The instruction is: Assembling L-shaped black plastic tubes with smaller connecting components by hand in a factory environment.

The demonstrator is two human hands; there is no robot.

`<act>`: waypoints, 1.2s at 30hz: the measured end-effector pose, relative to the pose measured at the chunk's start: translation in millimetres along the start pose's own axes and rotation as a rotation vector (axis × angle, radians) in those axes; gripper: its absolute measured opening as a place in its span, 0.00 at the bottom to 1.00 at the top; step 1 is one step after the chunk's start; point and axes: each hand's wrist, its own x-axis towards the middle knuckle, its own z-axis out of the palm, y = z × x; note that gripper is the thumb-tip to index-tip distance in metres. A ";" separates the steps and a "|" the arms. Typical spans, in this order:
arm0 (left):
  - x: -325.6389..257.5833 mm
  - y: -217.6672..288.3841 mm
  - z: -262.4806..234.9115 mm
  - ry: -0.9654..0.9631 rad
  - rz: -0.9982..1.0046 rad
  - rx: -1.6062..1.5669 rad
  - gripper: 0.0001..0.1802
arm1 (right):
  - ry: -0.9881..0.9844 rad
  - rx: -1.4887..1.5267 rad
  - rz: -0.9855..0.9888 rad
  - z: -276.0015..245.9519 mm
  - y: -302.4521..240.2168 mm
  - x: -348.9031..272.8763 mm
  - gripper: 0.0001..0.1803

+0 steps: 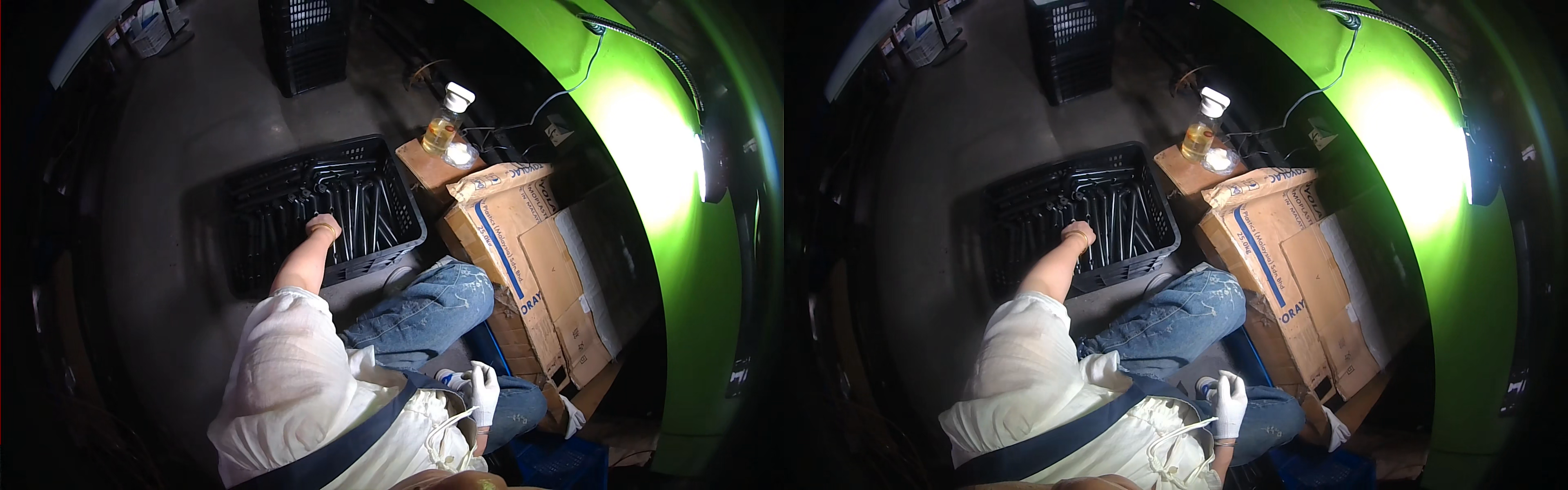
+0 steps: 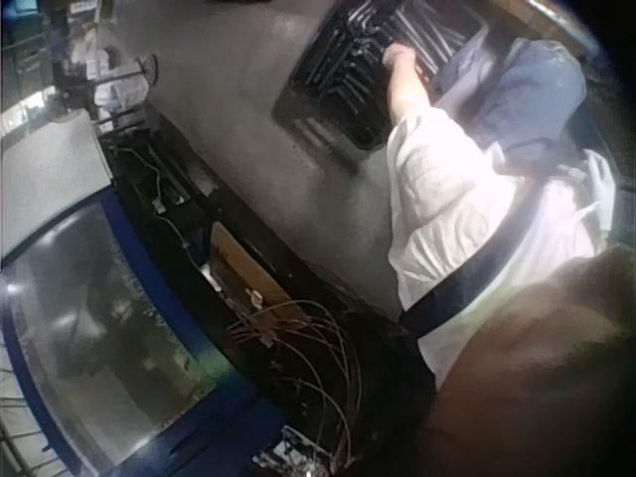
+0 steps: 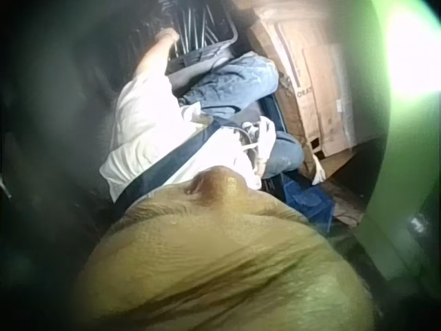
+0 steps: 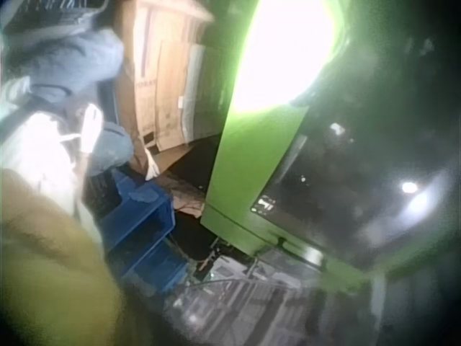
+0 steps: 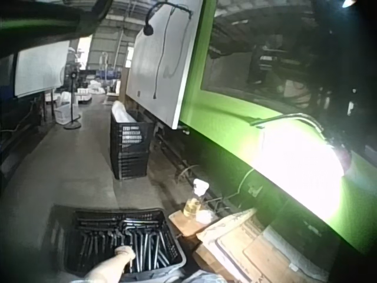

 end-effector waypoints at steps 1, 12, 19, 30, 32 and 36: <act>5.2 -1.2 1.4 -0.033 0.068 0.123 0.20 | 0.007 0.024 0.037 0.1 -2.2 -4.1 0.10; -67.9 14.8 2.0 0.132 0.402 0.026 0.21 | 0.288 -0.084 -0.172 -99.3 3.4 5.4 0.09; -240.8 81.0 4.7 0.160 0.972 -0.530 0.17 | 0.656 -0.244 -0.580 -206.4 -6.7 52.8 0.12; -333.4 120.6 31.0 0.365 1.436 -0.040 0.39 | 0.892 -0.215 -0.377 -363.7 68.7 122.3 0.17; -325.7 133.4 43.6 0.396 1.472 0.153 0.37 | 0.880 -0.116 -0.260 -368.4 97.5 152.0 0.20; -317.6 146.4 52.6 0.437 1.460 0.306 0.36 | 0.836 -0.388 -0.018 -360.8 116.7 189.8 0.18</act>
